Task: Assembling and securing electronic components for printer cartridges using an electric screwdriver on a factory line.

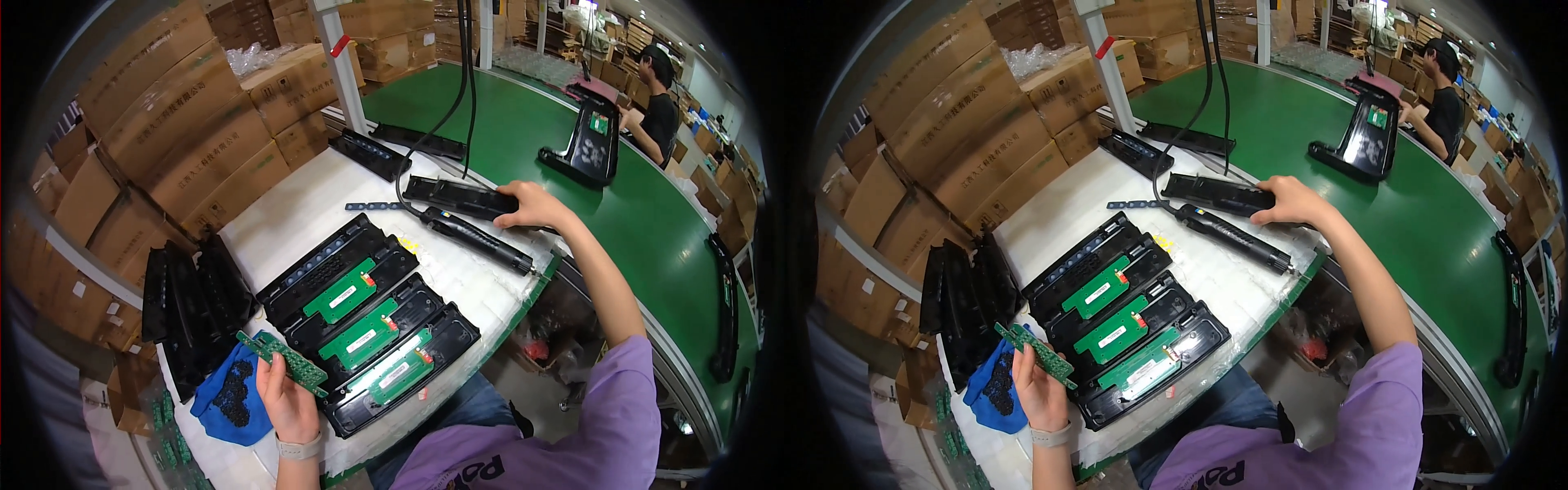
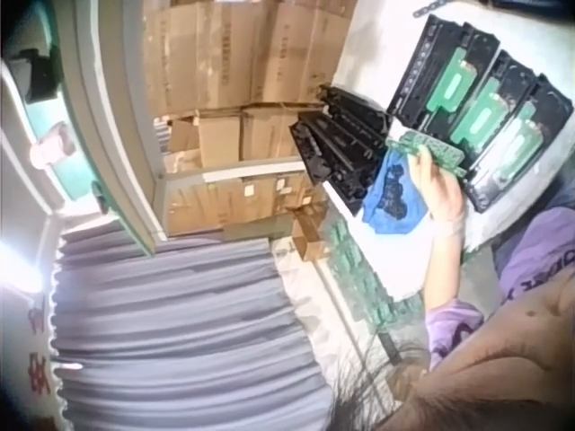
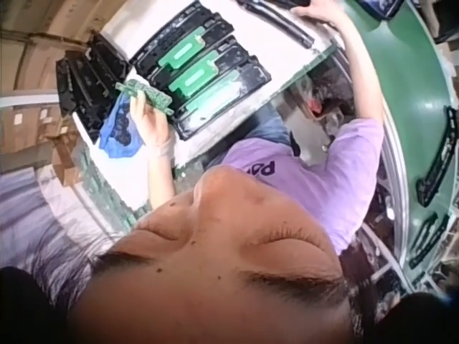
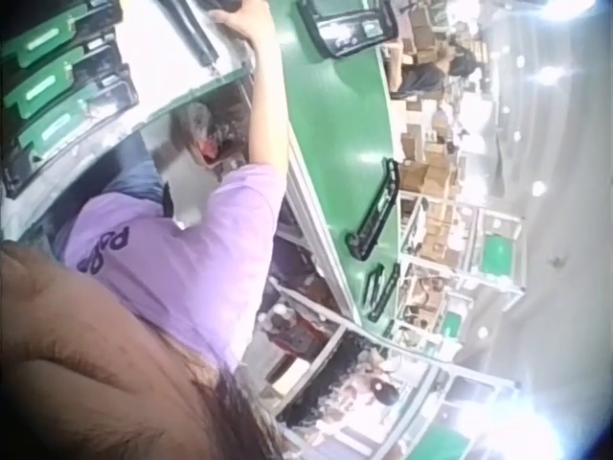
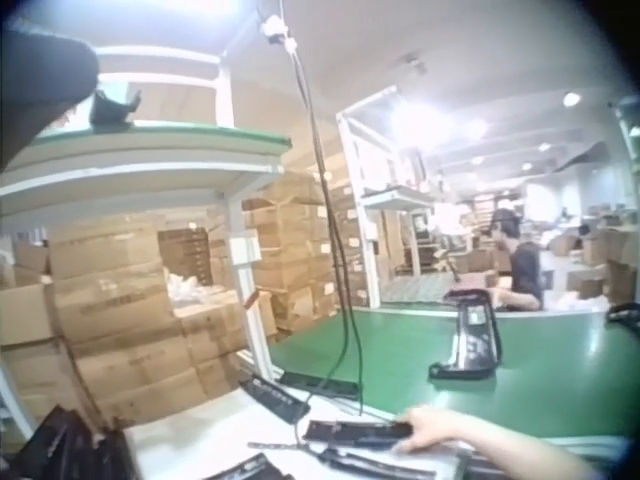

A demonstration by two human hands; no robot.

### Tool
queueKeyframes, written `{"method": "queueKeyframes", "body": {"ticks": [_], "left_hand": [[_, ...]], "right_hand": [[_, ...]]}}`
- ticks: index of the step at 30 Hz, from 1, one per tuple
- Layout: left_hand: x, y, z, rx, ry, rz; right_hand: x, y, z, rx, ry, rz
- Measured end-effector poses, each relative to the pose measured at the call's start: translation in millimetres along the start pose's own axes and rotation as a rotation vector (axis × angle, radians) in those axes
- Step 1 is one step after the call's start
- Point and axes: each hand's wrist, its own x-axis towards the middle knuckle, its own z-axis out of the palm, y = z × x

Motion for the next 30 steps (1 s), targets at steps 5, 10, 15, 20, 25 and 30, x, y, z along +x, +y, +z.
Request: {"method": "queueKeyframes", "body": {"ticks": [5,10,15,20,25,30], "left_hand": [[-1.0,-3.0,3.7,0.007,-0.015,0.002],[2.1,-2.8,1.1,0.003,-0.021,-0.023],[1.0,0.9,6.6,-0.007,-0.013,-0.007],[4.4,2.0,2.0,-0.037,0.012,0.021],[6.8,6.2,6.7,-0.065,0.075,0.062],[5.2,6.3,3.5,-0.069,0.035,0.03]], "right_hand": [[20.6,-29.5,8.1,-0.062,-0.153,-0.009],[34.4,-28.8,-5.5,-0.183,-0.124,-0.115],[90.5,3.3,-39.6,0.189,-0.127,0.16],[174.3,54.8,40.6,-0.034,0.151,0.064],[188.4,52.8,49.3,-0.253,-0.131,0.111],[141.2,29.6,3.7,-0.251,-0.012,0.177]]}}
